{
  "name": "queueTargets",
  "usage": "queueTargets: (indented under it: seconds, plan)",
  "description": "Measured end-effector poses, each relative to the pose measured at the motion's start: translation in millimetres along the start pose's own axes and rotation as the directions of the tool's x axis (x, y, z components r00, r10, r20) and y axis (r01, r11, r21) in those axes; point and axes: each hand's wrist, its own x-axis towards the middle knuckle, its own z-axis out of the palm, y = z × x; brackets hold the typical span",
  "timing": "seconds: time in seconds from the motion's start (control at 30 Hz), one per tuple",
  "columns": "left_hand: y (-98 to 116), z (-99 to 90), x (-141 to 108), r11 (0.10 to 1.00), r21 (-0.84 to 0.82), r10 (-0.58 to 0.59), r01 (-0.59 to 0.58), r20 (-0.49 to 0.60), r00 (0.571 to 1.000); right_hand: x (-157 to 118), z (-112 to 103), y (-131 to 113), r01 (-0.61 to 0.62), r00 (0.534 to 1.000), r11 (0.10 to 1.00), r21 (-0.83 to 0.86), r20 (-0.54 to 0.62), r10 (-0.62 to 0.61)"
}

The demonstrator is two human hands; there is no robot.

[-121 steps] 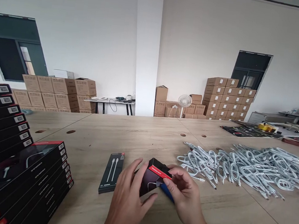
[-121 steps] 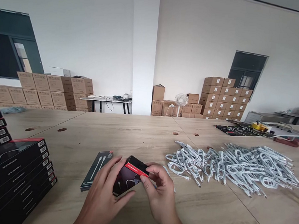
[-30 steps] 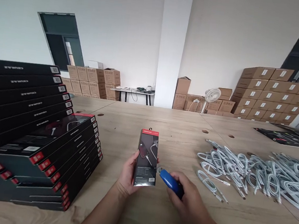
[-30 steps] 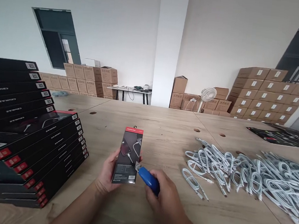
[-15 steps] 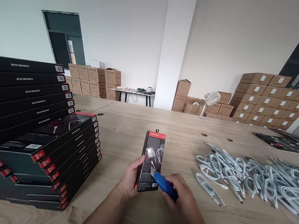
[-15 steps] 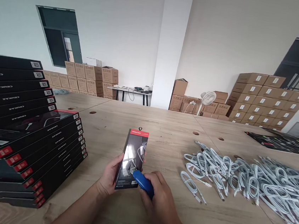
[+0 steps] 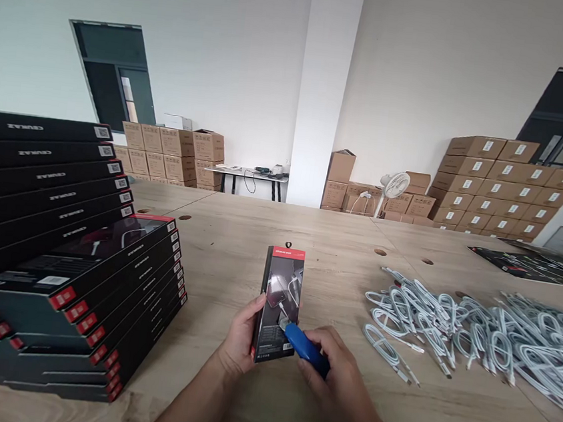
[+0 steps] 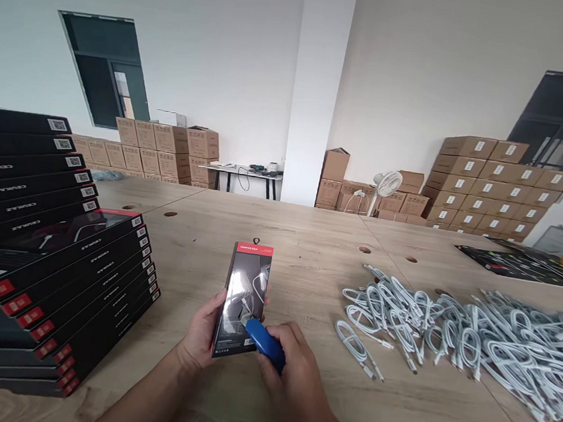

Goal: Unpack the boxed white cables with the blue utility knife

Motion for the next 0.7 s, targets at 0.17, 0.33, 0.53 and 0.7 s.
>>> queueTargets:
  seconds: [0.17,0.33,0.53,0.7]
  plan:
    - [0.7,-1.0,0.0,1.0,0.02,0.023,-0.023,0.003,1.0,0.3,-1.1,-2.8,0.009,1.0,1.0,0.001,-0.019,-0.009]
    - [1.0,-1.4,0.6,0.999,0.022,0.028,-0.028,0.008,1.0,0.0,-0.9,-3.2,0.004,1.0,1.0,0.014,-0.007,-0.004]
    - [0.0,-0.7,-0.1,1.0,-0.001,0.03,-0.03,0.006,1.0,0.2,-0.8,-2.7,0.006,1.0,1.0,0.011,-0.009,-0.006]
    - [-2.5,-2.7,0.8,1.0,0.012,0.005,-0.005,-0.019,1.0,-0.5,0.4,-1.6,0.012,0.999,1.0,0.016,-0.031,-0.012]
